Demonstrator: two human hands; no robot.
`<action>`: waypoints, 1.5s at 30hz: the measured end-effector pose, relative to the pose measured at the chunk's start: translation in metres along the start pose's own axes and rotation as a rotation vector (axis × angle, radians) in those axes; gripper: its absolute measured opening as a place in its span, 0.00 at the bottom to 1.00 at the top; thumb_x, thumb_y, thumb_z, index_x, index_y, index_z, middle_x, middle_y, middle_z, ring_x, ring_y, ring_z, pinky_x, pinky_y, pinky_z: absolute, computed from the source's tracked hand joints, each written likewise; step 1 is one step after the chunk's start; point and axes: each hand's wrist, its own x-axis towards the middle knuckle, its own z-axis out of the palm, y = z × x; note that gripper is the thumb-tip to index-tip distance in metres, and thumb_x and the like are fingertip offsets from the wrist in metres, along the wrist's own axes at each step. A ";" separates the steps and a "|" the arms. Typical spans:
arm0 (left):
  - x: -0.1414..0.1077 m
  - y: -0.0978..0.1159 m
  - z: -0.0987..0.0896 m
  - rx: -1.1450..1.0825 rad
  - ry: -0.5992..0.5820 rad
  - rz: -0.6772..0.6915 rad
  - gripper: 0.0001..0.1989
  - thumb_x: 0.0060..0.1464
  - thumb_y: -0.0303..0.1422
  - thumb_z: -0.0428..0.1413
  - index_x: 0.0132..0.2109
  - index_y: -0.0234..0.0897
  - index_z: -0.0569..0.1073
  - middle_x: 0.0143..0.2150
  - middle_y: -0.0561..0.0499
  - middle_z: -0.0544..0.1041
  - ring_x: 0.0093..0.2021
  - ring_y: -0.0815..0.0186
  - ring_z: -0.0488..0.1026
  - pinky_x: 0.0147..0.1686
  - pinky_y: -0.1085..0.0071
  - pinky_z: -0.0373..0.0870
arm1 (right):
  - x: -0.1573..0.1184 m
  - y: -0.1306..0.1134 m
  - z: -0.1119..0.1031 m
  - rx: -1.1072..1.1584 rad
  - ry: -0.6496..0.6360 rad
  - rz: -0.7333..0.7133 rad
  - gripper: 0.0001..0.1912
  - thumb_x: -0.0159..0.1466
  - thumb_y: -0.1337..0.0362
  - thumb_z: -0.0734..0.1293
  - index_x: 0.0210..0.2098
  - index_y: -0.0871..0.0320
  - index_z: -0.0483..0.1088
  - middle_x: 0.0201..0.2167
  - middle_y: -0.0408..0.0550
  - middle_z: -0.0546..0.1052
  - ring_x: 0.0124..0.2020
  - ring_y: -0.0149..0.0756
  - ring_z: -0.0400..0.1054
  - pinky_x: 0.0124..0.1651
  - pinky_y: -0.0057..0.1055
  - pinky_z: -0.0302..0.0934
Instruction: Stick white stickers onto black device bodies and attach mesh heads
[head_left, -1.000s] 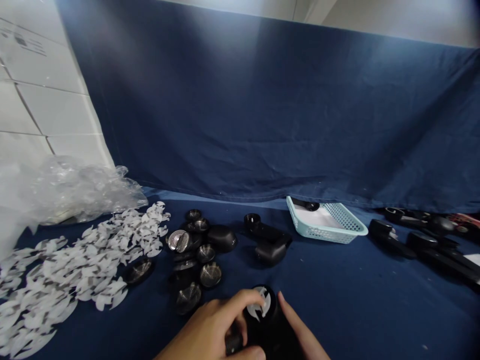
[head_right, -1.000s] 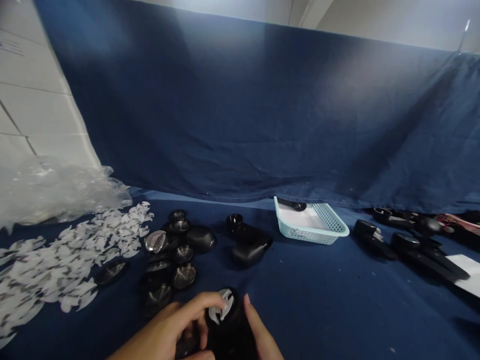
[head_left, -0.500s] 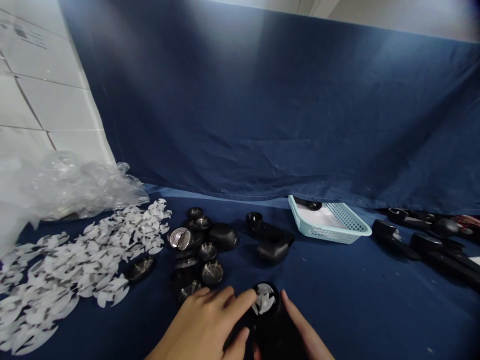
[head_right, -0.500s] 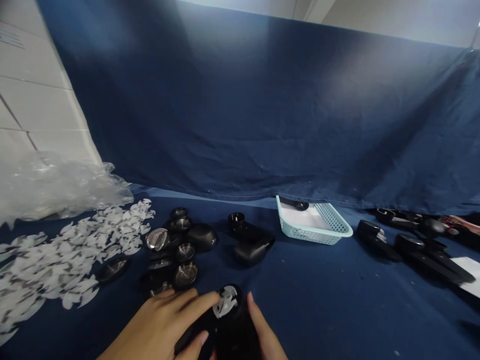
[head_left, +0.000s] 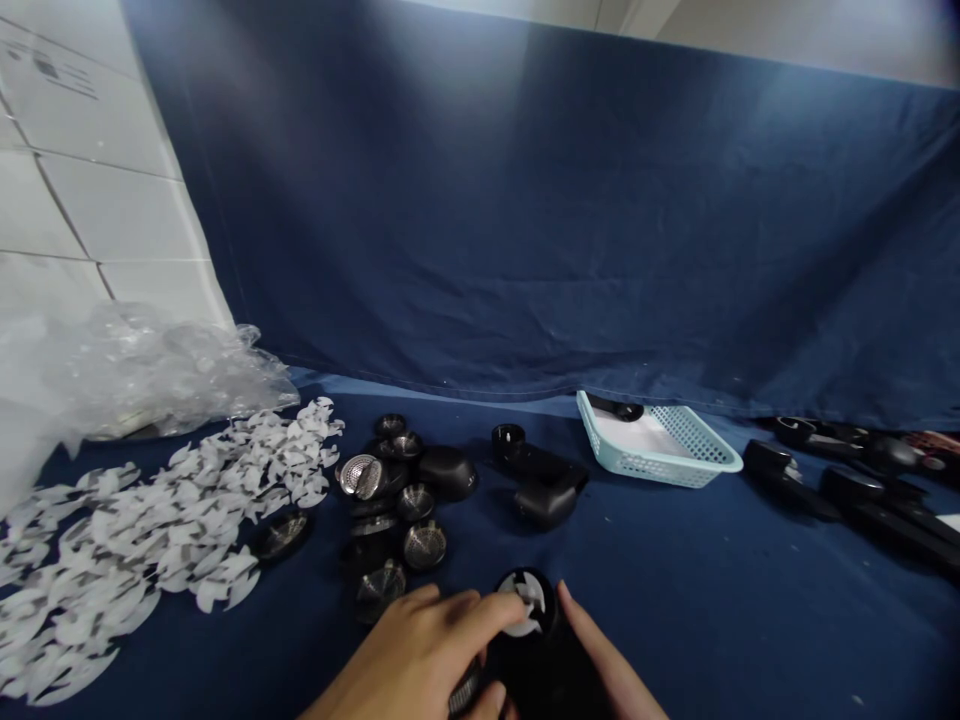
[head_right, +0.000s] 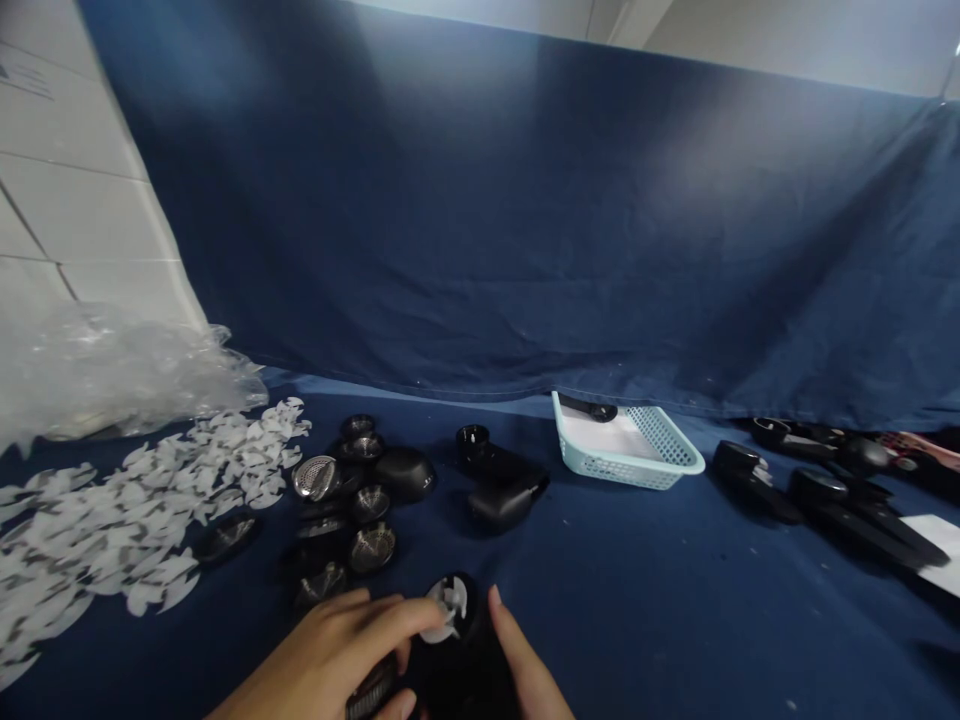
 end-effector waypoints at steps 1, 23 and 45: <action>0.002 -0.001 -0.001 0.032 0.002 0.006 0.27 0.48 0.27 0.55 0.56 0.53 0.70 0.42 0.54 0.79 0.41 0.56 0.76 0.44 0.61 0.73 | -0.002 -0.001 0.000 -0.007 -0.003 0.003 0.47 0.60 0.28 0.52 0.43 0.66 0.77 0.28 0.53 0.80 0.25 0.35 0.75 0.33 0.31 0.69; 0.006 -0.004 0.004 -0.173 -0.066 -0.108 0.32 0.50 0.27 0.54 0.62 0.55 0.64 0.44 0.54 0.80 0.43 0.59 0.77 0.46 0.62 0.73 | -0.004 -0.003 0.006 -0.038 0.004 0.017 0.51 0.58 0.26 0.51 0.37 0.72 0.76 0.26 0.58 0.77 0.23 0.32 0.70 0.29 0.27 0.64; 0.004 -0.011 0.019 -0.259 -0.061 -0.028 0.31 0.47 0.25 0.53 0.59 0.48 0.59 0.40 0.55 0.80 0.40 0.59 0.77 0.42 0.65 0.71 | -0.007 -0.004 0.011 -0.023 0.002 -0.019 0.47 0.57 0.26 0.54 0.32 0.67 0.77 0.25 0.53 0.78 0.23 0.32 0.71 0.29 0.26 0.65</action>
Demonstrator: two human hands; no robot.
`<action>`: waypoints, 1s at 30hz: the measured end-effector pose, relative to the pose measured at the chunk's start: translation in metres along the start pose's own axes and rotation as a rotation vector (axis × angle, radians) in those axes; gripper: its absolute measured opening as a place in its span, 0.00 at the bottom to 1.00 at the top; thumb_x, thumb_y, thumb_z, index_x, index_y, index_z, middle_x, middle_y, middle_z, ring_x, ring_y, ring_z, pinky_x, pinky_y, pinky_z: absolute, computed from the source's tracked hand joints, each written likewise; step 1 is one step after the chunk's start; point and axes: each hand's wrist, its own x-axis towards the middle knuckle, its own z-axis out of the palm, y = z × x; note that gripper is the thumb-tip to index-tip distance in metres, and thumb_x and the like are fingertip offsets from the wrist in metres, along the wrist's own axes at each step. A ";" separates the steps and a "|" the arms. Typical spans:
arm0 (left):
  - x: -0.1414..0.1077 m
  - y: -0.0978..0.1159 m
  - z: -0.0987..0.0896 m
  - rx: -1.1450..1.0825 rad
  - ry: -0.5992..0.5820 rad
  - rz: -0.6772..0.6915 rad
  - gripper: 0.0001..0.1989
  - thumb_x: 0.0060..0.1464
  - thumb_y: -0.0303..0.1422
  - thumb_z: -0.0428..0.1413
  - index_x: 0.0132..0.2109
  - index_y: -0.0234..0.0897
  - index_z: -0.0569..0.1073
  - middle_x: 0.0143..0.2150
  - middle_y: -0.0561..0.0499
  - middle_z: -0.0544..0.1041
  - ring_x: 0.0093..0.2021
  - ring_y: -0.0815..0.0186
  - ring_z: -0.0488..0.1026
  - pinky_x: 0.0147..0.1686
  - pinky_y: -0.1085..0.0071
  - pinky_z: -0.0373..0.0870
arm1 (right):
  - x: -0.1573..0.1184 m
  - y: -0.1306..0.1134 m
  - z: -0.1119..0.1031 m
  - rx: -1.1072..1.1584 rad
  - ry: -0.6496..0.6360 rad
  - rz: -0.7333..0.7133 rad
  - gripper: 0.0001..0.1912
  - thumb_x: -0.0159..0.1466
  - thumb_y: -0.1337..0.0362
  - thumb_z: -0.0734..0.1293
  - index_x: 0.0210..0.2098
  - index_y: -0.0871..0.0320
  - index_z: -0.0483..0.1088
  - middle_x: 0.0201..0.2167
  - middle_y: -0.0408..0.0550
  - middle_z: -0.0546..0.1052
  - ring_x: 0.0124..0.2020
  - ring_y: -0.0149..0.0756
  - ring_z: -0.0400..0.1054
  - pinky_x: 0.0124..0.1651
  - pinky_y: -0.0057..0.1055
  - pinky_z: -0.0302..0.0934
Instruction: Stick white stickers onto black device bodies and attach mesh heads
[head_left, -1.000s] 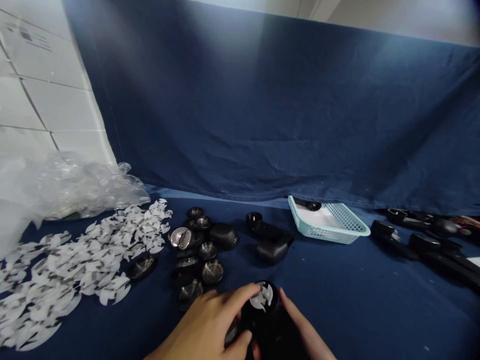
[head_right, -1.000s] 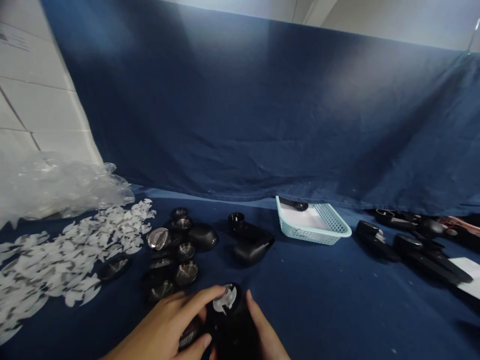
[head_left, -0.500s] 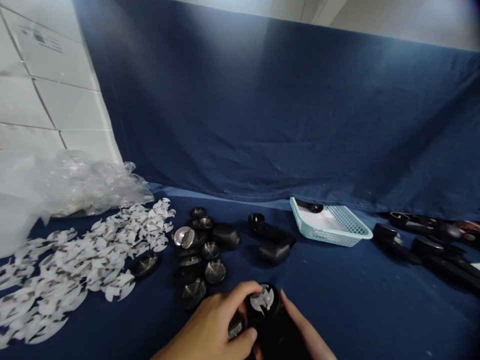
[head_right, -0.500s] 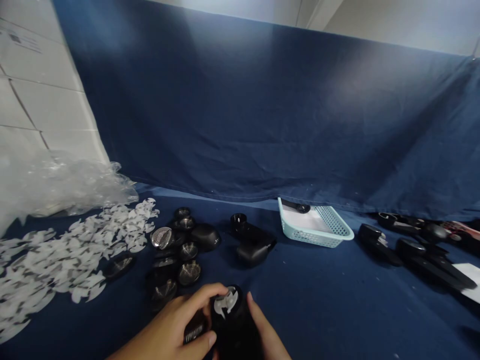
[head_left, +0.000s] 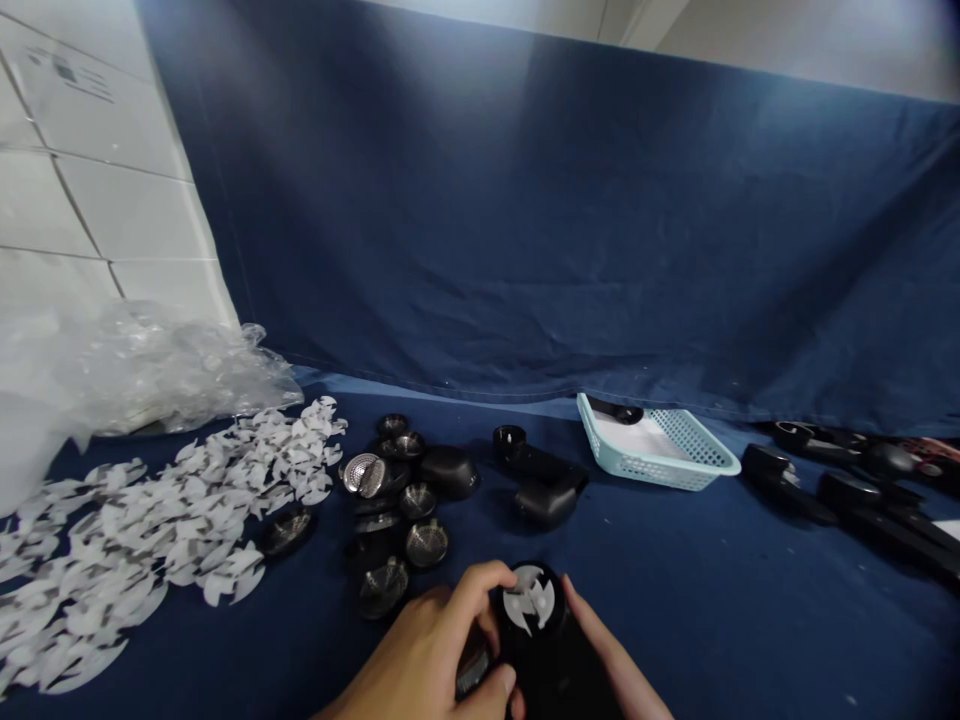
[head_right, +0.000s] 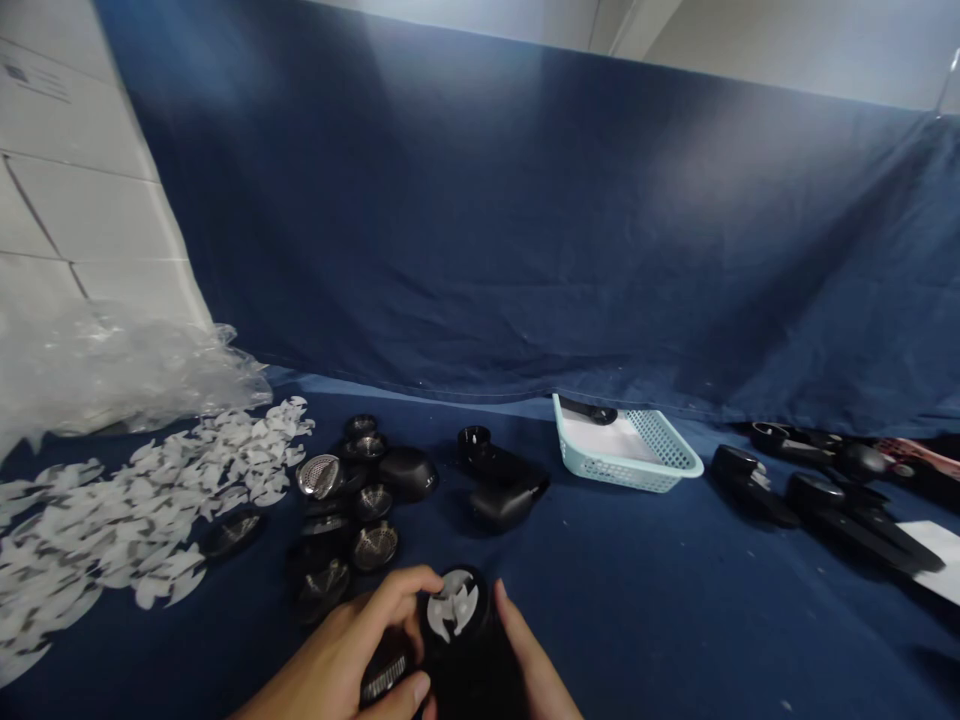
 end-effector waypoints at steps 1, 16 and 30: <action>0.000 0.001 0.000 0.011 0.005 -0.006 0.29 0.48 0.25 0.53 0.58 0.47 0.60 0.40 0.55 0.80 0.41 0.59 0.77 0.42 0.65 0.71 | -0.001 -0.001 0.000 -0.002 -0.001 -0.003 0.47 0.58 0.26 0.54 0.33 0.67 0.77 0.25 0.53 0.78 0.24 0.32 0.72 0.30 0.26 0.65; -0.001 -0.007 0.003 0.035 0.084 0.137 0.23 0.47 0.26 0.52 0.52 0.47 0.65 0.36 0.58 0.80 0.37 0.62 0.76 0.40 0.67 0.69 | -0.003 -0.005 0.003 -0.017 -0.020 -0.019 0.45 0.59 0.28 0.53 0.31 0.66 0.77 0.23 0.50 0.77 0.22 0.29 0.72 0.28 0.22 0.65; -0.001 0.001 -0.001 0.301 0.094 0.300 0.24 0.51 0.28 0.53 0.56 0.47 0.70 0.41 0.51 0.79 0.36 0.57 0.77 0.41 0.59 0.75 | -0.035 -0.020 0.028 -0.096 -0.122 -0.138 0.17 0.69 0.56 0.66 0.53 0.59 0.68 0.50 0.50 0.74 0.45 0.39 0.73 0.47 0.42 0.70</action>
